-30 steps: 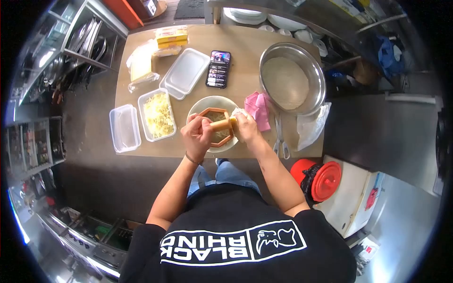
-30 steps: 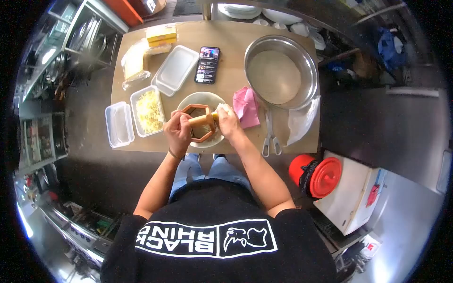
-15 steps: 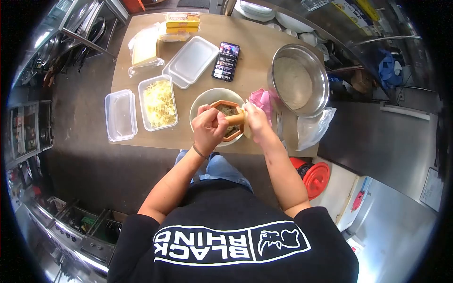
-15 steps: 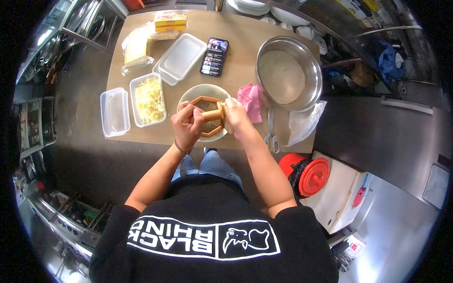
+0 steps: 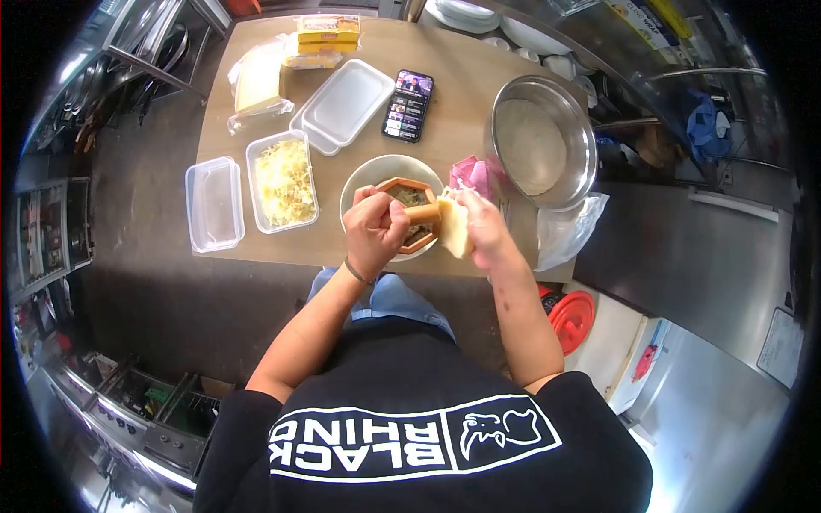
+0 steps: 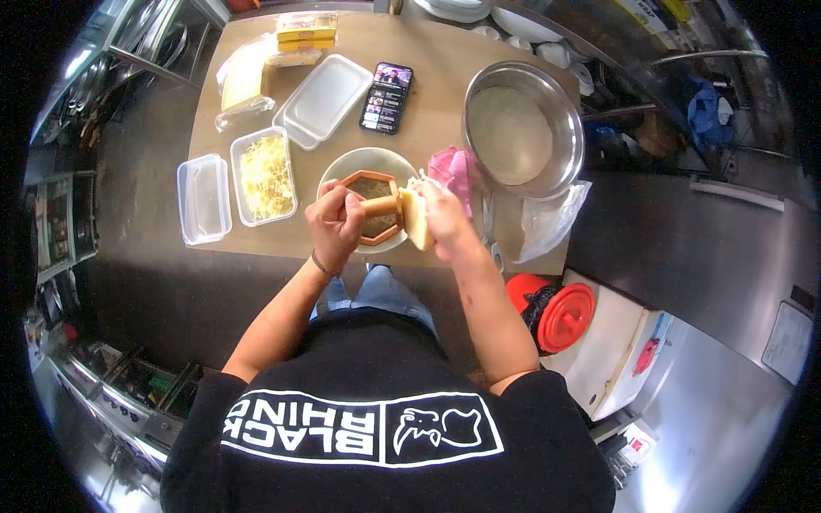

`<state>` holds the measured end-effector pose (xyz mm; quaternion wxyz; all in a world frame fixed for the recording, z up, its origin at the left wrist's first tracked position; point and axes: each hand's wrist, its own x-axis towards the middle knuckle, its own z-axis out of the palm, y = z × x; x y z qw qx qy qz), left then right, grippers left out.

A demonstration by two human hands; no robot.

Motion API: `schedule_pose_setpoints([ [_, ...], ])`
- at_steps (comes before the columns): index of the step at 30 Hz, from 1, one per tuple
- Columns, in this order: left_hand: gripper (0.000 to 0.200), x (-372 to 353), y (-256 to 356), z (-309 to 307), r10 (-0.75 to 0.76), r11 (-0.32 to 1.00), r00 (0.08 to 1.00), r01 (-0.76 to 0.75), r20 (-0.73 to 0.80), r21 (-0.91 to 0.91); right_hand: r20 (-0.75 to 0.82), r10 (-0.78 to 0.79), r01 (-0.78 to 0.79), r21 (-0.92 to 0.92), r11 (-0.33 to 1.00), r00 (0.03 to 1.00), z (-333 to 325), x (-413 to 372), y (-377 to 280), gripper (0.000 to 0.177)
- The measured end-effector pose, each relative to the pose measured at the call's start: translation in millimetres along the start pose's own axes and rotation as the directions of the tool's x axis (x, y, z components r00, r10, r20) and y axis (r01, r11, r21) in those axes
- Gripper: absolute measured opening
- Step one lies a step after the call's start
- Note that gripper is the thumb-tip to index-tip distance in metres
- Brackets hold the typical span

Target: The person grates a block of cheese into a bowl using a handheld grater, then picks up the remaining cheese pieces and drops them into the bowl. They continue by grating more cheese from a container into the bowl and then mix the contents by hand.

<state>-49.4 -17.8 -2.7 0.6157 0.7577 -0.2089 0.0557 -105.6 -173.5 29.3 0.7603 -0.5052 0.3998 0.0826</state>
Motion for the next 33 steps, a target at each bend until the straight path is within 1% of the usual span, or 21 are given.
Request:
schedule_pose_setpoints([
  [3, 0.014, 0, 0, 1, -0.005, 1.000, 1.000, 0.005, -0.007, -0.020, -0.017, 0.046, -0.047, -0.074, 0.996, 0.999, 0, 25, 15, 0.029],
  [4, 0.014, 0, 2, 1, -0.021, 1.000, 1.000, 0.021, -0.010, -0.023, -0.036, -0.028, 0.018, -0.263, 0.965, 0.999, 3, 29, 15, 0.032],
  [5, 0.014, 0, 3, 1, -0.037, 0.999, 0.999, 0.037, -0.008, -0.025, -0.039, -0.034, 0.023, -0.253, 0.967, 0.999, 4, 37, 21, 0.032],
  [8, 0.013, 0, 6, 1, -0.040, 0.999, 0.999, 0.040, -0.008, -0.020, -0.091, -0.016, -0.022, -0.400, 0.916, 0.996, -4, 73, 54, 0.040],
  [12, 0.012, -1, 4, 1, -0.006, 1.000, 1.000, 0.006, 0.008, -0.022, -0.108, 0.004, -0.048, -0.412, 0.910, 0.994, -16, 106, 81, 0.042],
  [14, 0.015, -1, 3, -1, 0.003, 1.000, 0.999, -0.003, 0.035, 0.016, -0.053, -0.126, 0.079, -0.535, 0.841, 0.991, -20, 120, 91, 0.032],
  [15, 0.015, -1, 4, -2, 0.019, 1.000, 0.999, -0.020, 0.044, 0.018, -0.054, -0.138, 0.090, -0.523, 0.847, 0.989, -20, 118, 86, 0.032],
  [17, 0.016, 0, 8, -6, -0.053, 0.998, 0.996, 0.049, 0.078, 0.042, 0.001, -0.178, 0.157, -0.469, 0.869, 0.984, -21, 107, 81, 0.038],
  [18, 0.016, -1, 4, -9, -0.070, 0.997, 0.993, 0.067, 0.090, 0.031, -0.008, -0.115, 0.105, -0.349, 0.931, 0.993, -20, 103, 83, 0.051],
  [19, 0.016, 0, 3, -12, -0.057, 0.998, 0.994, 0.054, 0.093, 0.033, -0.006, -0.126, 0.117, -0.341, 0.933, 0.992, -18, 91, 72, 0.051],
  [21, 0.014, 0, -1, -19, -0.043, 0.999, 0.997, 0.044, 0.058, -0.018, 0.102, 0.013, 0.007, -0.196, 0.981, 0.995, -18, 65, 54, 0.049],
  [22, 0.014, 1, 0, -23, -0.046, 0.998, 0.996, 0.049, 0.078, -0.043, 0.105, 0.009, 0.012, -0.194, 0.981, 0.994, -20, 63, 58, 0.049],
  [23, 0.014, 3, -2, -26, -0.040, 0.998, 0.996, 0.043, 0.076, -0.042, 0.172, -0.045, 0.076, -0.174, 0.982, 0.984, -23, 63, 62, 0.045],
  [24, 0.013, 6, -4, -30, 0.012, 0.998, 0.993, -0.004, 0.122, -0.064, 0.235, -0.096, 0.134, -0.150, 0.980, 0.967, -24, 61, 63, 0.043],
  [25, 0.013, 8, -6, -34, 0.063, 0.995, 0.984, -0.048, 0.168, -0.088, 0.235, -0.095, 0.132, -0.149, 0.980, 0.967, -24, 59, 64, 0.043],
  [26, 0.012, 11, -8, -37, 0.092, 0.994, 0.971, -0.075, 0.219, -0.085, 0.272, -0.152, 0.209, -0.194, 0.958, 0.950, -25, 56, 65, 0.042],
  [27, 0.012, 15, -9, -37, 0.092, 0.994, 0.971, -0.074, 0.220, -0.085, 0.311, -0.208, 0.287, -0.236, 0.928, 0.927, -25, 55, 64, 0.043],
  [28, 0.013, 18, -10, -35, 0.065, 0.995, 0.974, -0.046, 0.215, -0.093, 0.284, -0.319, 0.411, -0.372, 0.832, 0.904, -26, 59, 71, 0.042],
  [29, 0.013, 21, -11, -34, 0.037, 0.995, 0.977, -0.016, 0.211, -0.100, 0.281, -0.319, 0.409, -0.374, 0.833, 0.905, -28, 58, 73, 0.042],
  [31, 0.014, 26, -11, -32, 0.049, 0.992, 0.980, -0.026, 0.191, -0.120, 0.246, -0.339, 0.400, -0.750, 0.528, 0.908, -25, 43, 56, 0.038],
  [33, 0.014, 26, -13, -32, 0.064, 0.990, 0.966, -0.030, 0.251, -0.139, 0.256, -0.372, 0.430, -0.734, 0.525, 0.892, -17, 18, 34, 0.034],
])
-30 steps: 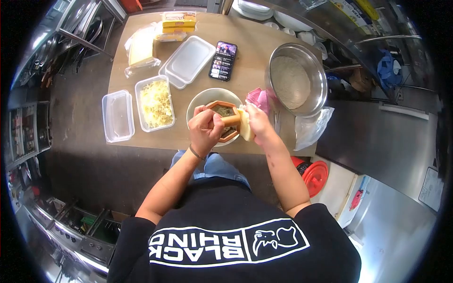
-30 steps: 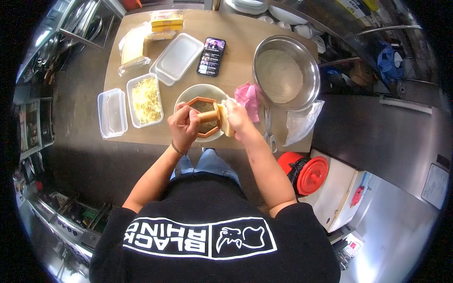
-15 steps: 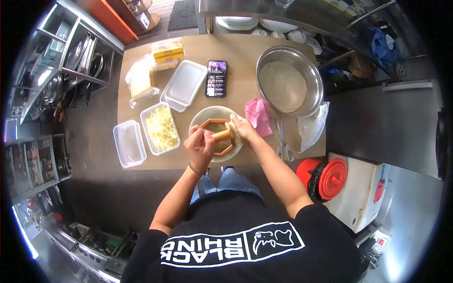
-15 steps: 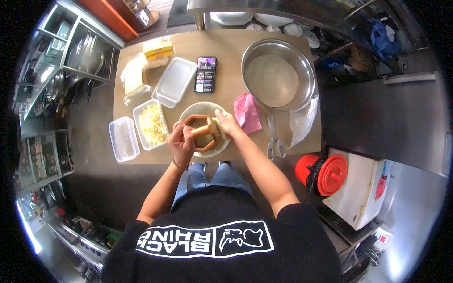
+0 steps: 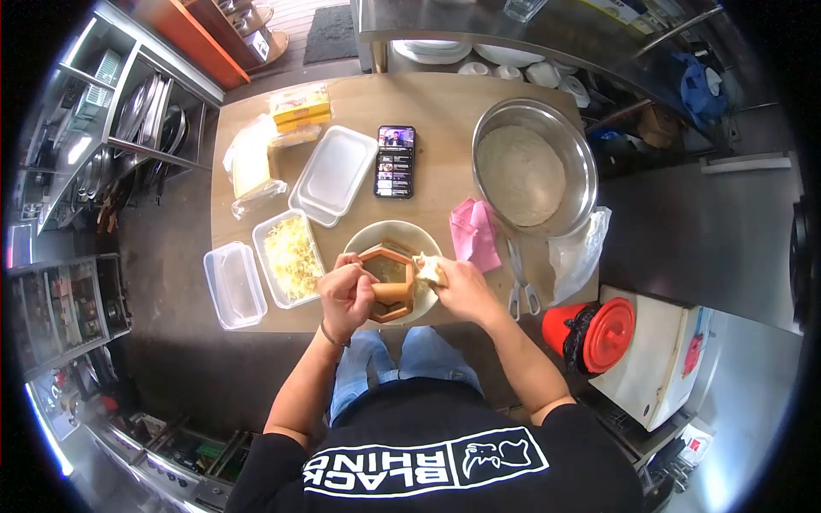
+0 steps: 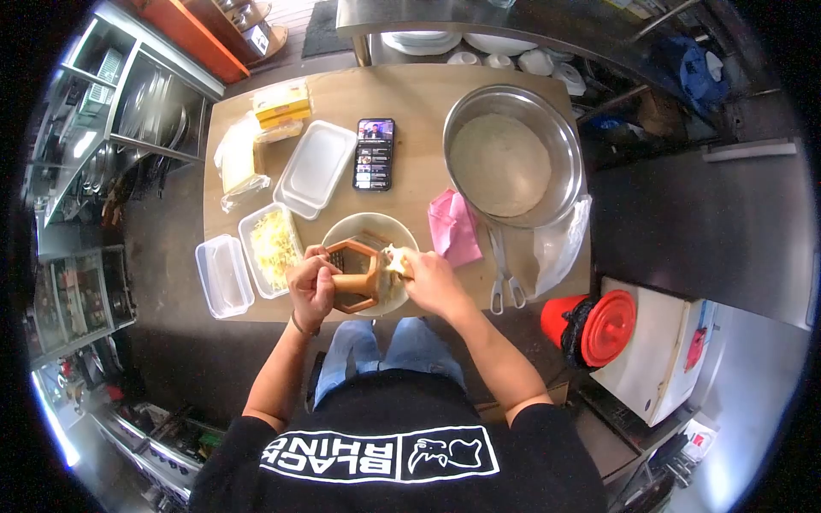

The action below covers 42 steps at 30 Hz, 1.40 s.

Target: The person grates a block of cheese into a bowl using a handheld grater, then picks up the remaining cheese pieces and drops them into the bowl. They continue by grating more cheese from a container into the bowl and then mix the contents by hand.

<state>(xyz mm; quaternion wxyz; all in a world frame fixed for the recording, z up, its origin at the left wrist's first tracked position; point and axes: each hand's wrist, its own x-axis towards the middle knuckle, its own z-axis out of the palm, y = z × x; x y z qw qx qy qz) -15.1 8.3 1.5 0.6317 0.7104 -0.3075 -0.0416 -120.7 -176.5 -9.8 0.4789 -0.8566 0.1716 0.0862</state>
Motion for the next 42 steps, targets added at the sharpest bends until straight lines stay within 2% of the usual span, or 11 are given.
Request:
schedule_pose_setpoints([
  [3, 0.013, -2, -2, 3, 0.004, 1.000, 1.000, -0.004, 0.000, 0.008, -0.049, -0.199, 0.186, -0.200, 0.962, 0.979, -18, -18, -41, 0.035],
  [7, 0.012, 1, 0, 7, 0.011, 1.000, 1.000, -0.011, -0.005, 0.005, -0.028, 0.022, -0.030, -0.317, 0.948, 0.999, 14, -7, -23, 0.016],
  [10, 0.010, -1, -1, 5, 0.005, 1.000, 1.000, -0.005, -0.003, 0.003, -0.071, -0.128, 0.089, -0.407, 0.909, 0.989, 33, 4, 4, 0.012],
  [14, 0.009, 0, 2, 5, -0.017, 1.000, 1.000, 0.017, 0.015, 0.009, -0.082, -0.054, 0.012, -0.439, 0.898, 0.995, 53, 5, 23, 0.015],
  [16, 0.009, 2, 4, 6, -0.023, 1.000, 1.000, 0.023, 0.004, 0.004, -0.196, -0.206, 0.109, -0.416, 0.903, 0.959, 62, 3, 32, 0.011],
  [20, 0.008, 4, -2, 2, 0.010, 1.000, 1.000, -0.010, -0.012, 0.018, -0.142, -0.135, 0.069, -0.398, 0.915, 0.981, 57, 8, 30, 0.008],
  [24, 0.009, -3, -5, 2, -0.073, 0.997, 0.997, 0.073, 0.018, -0.001, -0.064, -0.150, 0.083, -0.595, 0.799, 0.987, 28, -10, -6, 0.009],
  [27, 0.018, 0, 0, 1, -0.039, 0.999, 0.999, 0.039, -0.026, -0.025, -0.116, -0.151, 0.061, -0.558, 0.827, 0.982, 14, -14, -41, 0.011],
  [34, 0.023, 0, -4, 1, 0.040, 0.994, 0.996, -0.047, -0.076, -0.099, -0.091, -0.151, 0.086, -0.501, 0.861, 0.984, 34, 0, -21, 0.009],
  [41, 0.020, -1, -4, -5, 0.015, 0.999, 0.993, -0.019, -0.118, -0.027, -0.159, -0.216, 0.104, -0.519, 0.848, 0.963, 34, 8, -15, 0.020],
  [42, 0.020, -1, -3, -5, 0.031, 0.999, 0.995, -0.033, -0.093, -0.027, -0.117, -0.279, 0.187, -0.500, 0.846, 0.953, 30, 9, -15, 0.023],
])
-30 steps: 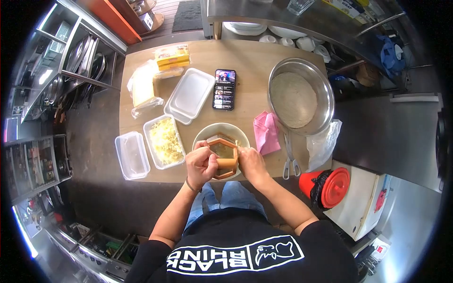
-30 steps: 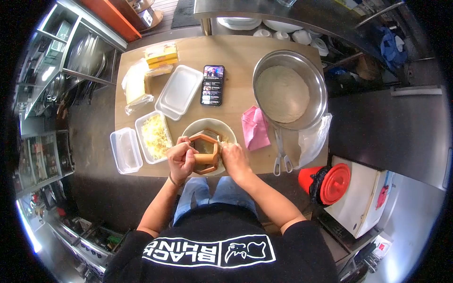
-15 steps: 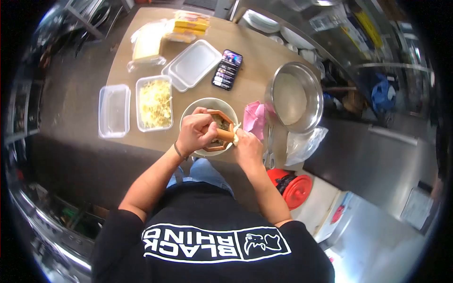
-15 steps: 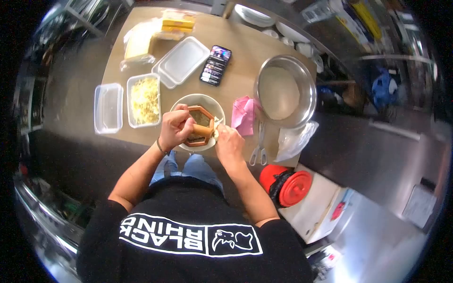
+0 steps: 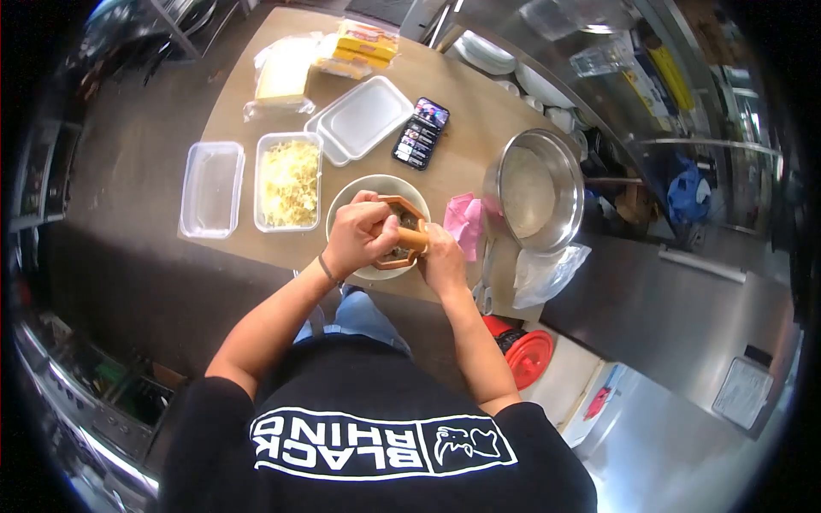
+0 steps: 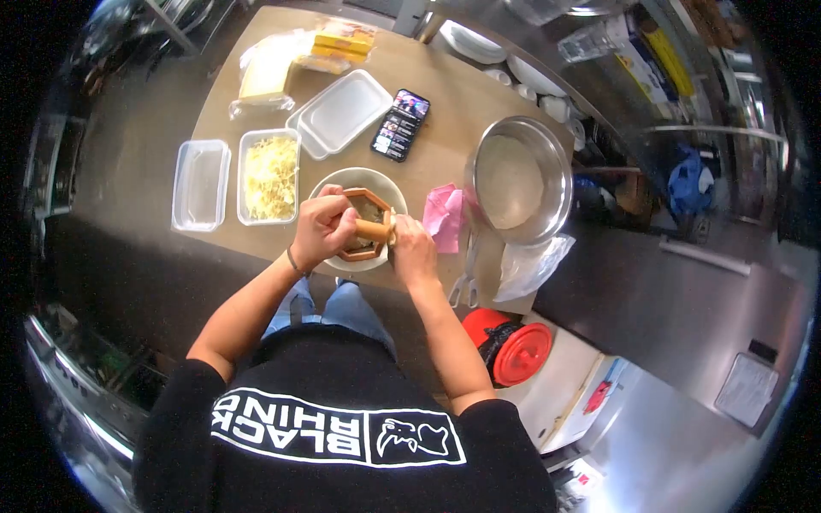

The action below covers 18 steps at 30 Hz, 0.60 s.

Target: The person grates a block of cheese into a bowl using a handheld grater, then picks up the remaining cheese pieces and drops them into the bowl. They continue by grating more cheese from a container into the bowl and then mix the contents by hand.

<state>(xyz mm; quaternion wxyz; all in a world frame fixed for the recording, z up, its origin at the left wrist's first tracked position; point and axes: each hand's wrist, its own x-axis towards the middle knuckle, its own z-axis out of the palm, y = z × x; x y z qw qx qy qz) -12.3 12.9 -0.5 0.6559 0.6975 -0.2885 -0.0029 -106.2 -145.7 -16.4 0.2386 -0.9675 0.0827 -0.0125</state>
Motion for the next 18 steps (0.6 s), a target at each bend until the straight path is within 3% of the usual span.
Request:
schedule_pose_setpoints([
  [1, 0.018, 0, 0, 0, -0.002, 1.000, 1.000, 0.002, -0.012, 0.014, 0.002, -0.074, 0.074, 0.035, 0.997, 0.997, -2, 0, 3, 0.026],
  [2, 0.017, -1, 0, -1, -0.004, 1.000, 1.000, 0.005, -0.022, 0.029, -0.021, -0.051, 0.052, 0.044, 0.998, 0.998, -2, 0, 7, 0.026],
  [4, 0.013, -3, 0, -4, -0.029, 0.999, 0.999, 0.028, 0.022, 0.041, -0.060, -0.147, 0.154, 0.139, 0.978, 0.987, 0, -1, 16, 0.042],
  [5, 0.014, -3, 2, -6, -0.054, 0.998, 0.998, 0.054, -0.020, 0.026, -0.085, -0.118, 0.130, 0.148, 0.980, 0.989, 1, -3, 24, 0.042],
  [7, 0.016, -4, 2, -13, -0.085, 0.996, 0.995, 0.085, -0.061, 0.001, 0.083, -0.020, -0.002, 0.259, 0.966, 0.996, 5, -5, 41, 0.039],
  [11, 0.023, -14, -1, -25, -0.130, 0.991, 0.989, 0.131, -0.072, 0.011, 0.067, 0.075, -0.095, 0.381, 0.920, 0.995, 15, -11, 55, 0.034],
  [14, 0.027, -15, -1, -23, -0.145, 0.989, 0.984, 0.148, -0.099, 0.027, 0.144, 0.163, -0.207, 0.389, 0.897, 0.976, 0, -4, 49, 0.030],
  [16, 0.027, -16, -1, -21, -0.131, 0.991, 0.986, 0.134, -0.106, 0.023, 0.429, 0.223, -0.418, 0.440, 0.795, 0.875, -17, 4, 46, 0.029],
  [18, 0.026, -15, -1, -19, -0.126, 0.991, 0.987, 0.130, -0.099, 0.029, 0.448, 0.232, -0.450, 0.476, 0.755, 0.863, -10, 9, 55, 0.025],
])
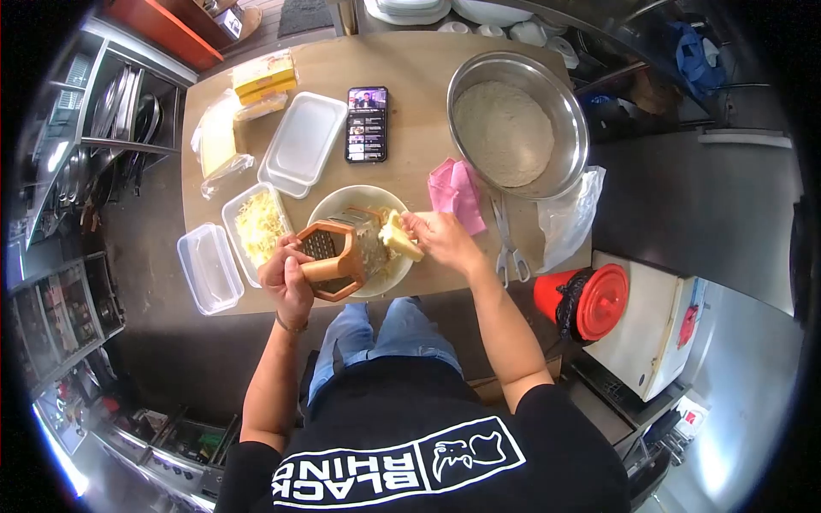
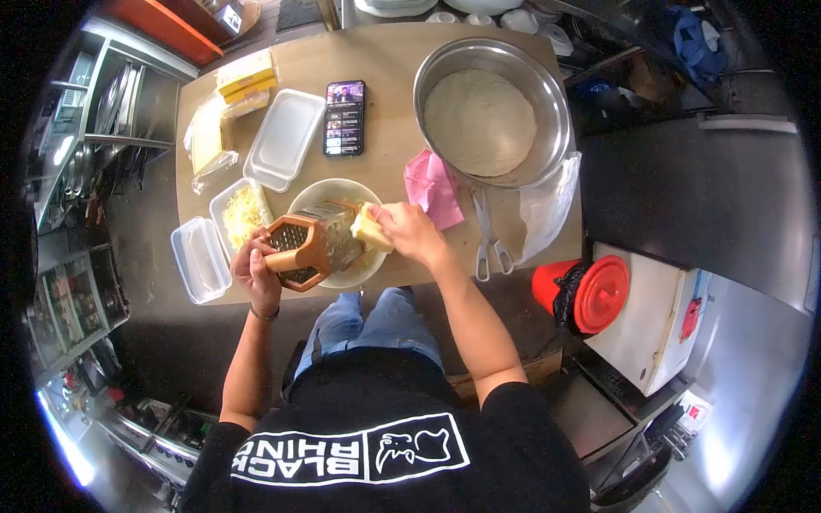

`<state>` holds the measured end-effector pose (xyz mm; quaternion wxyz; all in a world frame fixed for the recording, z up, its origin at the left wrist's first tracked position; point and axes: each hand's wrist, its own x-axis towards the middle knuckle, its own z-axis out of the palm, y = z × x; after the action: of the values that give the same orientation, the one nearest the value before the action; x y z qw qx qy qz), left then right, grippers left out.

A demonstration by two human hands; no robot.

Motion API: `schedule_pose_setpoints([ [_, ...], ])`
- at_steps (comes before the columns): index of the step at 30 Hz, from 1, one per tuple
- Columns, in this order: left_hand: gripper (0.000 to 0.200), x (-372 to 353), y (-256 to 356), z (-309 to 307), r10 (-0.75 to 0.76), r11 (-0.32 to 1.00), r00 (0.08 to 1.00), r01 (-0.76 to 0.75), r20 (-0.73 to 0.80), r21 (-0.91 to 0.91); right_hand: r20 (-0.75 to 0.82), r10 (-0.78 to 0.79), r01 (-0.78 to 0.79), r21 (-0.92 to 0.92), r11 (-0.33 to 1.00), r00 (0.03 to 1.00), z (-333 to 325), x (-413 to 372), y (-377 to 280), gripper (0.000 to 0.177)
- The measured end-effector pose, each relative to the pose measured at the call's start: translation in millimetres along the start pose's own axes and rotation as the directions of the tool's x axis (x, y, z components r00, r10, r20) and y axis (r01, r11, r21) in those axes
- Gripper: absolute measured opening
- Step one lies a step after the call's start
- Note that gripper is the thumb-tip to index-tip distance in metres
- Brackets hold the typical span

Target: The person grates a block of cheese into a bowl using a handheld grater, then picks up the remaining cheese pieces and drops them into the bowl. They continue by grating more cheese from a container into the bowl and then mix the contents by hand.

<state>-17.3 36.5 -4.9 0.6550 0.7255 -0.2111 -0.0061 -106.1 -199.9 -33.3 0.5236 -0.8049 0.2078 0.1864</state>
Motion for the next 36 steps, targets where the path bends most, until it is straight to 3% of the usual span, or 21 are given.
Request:
schedule_pose_setpoints([
  [2, 0.026, -1, 0, 2, -0.006, 1.000, 1.000, 0.006, -0.002, 0.001, 0.023, 0.028, -0.029, 0.048, 0.998, 0.999, 6, 12, 14, 0.021],
  [3, 0.025, 0, 0, 3, 0.002, 1.000, 1.000, -0.002, 0.001, 0.009, -0.161, -0.222, 0.182, -0.233, 0.955, 0.962, 13, 20, 15, 0.018],
  [4, 0.025, 1, 0, 4, 0.012, 1.000, 1.000, -0.012, 0.003, 0.016, -0.256, -0.494, 0.310, -0.523, 0.794, 0.831, 18, 26, 16, 0.016],
  [6, 0.024, 1, 0, 7, 0.006, 1.000, 1.000, -0.006, 0.006, 0.006, -0.189, -0.485, 0.280, -0.619, 0.734, 0.854, 22, 34, 19, 0.016],
  [8, 0.024, 0, 2, 8, 0.012, 1.000, 1.000, -0.012, -0.011, 0.018, -0.027, -0.446, 0.275, -0.755, 0.595, 0.894, 24, 42, 19, 0.017],
  [12, 0.025, 0, 1, 6, 0.017, 0.999, 1.000, -0.017, 0.009, 0.035, 0.010, -0.389, 0.267, -0.742, 0.614, 0.921, 22, 36, 19, 0.020],
  [14, 0.028, -3, -5, 2, 0.017, 0.999, 0.999, -0.018, 0.027, 0.049, -0.048, -0.521, 0.353, -0.683, 0.640, 0.852, 23, 34, 31, 0.021],
  [17, 0.033, -3, -5, 1, 0.015, 0.998, 0.999, -0.017, 0.042, 0.064, -0.089, -0.597, 0.411, -0.645, 0.644, 0.797, 19, 19, 29, 0.022],
  [21, 0.027, 0, 0, 8, 0.032, 0.999, 0.999, -0.032, -0.027, 0.036, -0.029, -0.506, 0.398, -0.577, 0.713, 0.862, 29, 12, 36, 0.022],
  [30, 0.027, -3, -4, 12, 0.024, 0.999, 1.000, -0.024, 0.011, 0.045, -0.193, -0.573, 0.368, -0.598, 0.712, 0.797, 42, 16, 43, 0.010],
  [36, 0.026, -3, -2, 17, 0.048, 0.997, 0.999, -0.048, 0.006, 0.060, -0.366, -0.471, 0.330, -0.386, 0.861, 0.803, 39, 11, 33, 0.011],
])
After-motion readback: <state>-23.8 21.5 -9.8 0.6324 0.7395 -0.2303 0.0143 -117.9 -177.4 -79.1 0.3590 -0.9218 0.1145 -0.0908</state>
